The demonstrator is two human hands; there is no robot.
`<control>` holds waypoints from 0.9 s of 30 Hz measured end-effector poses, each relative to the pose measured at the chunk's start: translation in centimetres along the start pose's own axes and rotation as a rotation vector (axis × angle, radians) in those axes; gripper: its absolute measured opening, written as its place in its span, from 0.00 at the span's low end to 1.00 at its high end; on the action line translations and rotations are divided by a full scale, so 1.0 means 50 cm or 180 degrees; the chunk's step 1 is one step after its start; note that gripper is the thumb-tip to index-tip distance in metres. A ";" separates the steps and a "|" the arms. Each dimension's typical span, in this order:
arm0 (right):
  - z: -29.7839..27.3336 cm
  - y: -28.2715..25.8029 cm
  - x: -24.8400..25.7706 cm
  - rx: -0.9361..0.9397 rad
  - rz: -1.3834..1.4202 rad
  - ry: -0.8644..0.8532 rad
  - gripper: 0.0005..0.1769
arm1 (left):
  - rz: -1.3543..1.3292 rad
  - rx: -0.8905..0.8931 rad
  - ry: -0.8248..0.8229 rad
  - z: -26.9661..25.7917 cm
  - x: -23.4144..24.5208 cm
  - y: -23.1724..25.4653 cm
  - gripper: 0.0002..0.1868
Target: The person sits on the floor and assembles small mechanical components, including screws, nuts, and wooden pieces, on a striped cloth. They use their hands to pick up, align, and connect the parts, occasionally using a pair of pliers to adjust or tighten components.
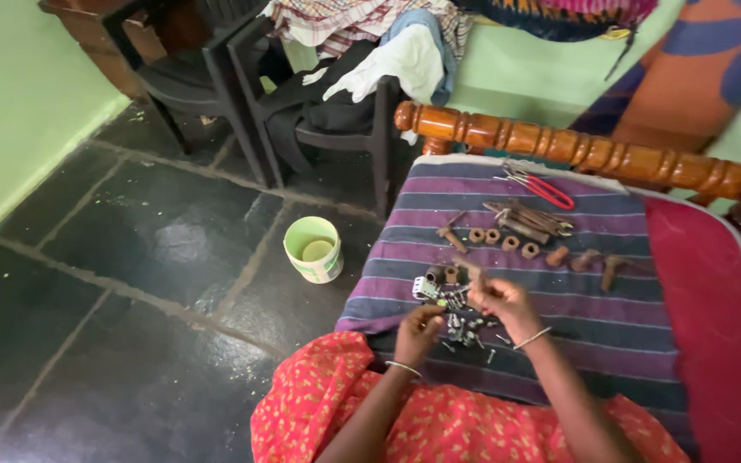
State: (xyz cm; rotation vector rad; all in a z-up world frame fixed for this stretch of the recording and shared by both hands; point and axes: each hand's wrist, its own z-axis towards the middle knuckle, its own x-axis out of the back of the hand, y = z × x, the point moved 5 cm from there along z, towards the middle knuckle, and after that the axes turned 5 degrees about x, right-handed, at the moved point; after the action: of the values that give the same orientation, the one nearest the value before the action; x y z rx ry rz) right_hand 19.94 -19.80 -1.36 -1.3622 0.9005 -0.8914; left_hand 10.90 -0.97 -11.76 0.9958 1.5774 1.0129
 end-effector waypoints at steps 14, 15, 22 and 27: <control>0.412 0.149 0.146 -0.0948 -0.1257 -0.0086 0.15 | 0.1618 0.0016 -0.0336 -0.005 -0.029 0.045 0.12; 0.432 0.152 0.159 -0.1070 -0.1230 -0.0168 0.15 | 0.1741 0.0010 -0.0361 -0.005 -0.031 0.053 0.12; 0.553 0.128 0.191 -0.0736 -0.3805 -0.1261 0.12 | 0.2435 0.0200 -0.0503 0.006 -0.043 0.069 0.13; 0.622 0.189 0.193 -0.0271 -0.3695 -0.1117 0.11 | 0.2150 0.0404 -0.0468 0.012 -0.039 0.074 0.14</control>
State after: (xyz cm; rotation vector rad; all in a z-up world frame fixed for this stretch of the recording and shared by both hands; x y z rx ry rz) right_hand 52.33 -15.90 -10.66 -2.0504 -0.2227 -1.3892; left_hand 12.31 -1.53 -7.81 1.7155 1.2079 1.2554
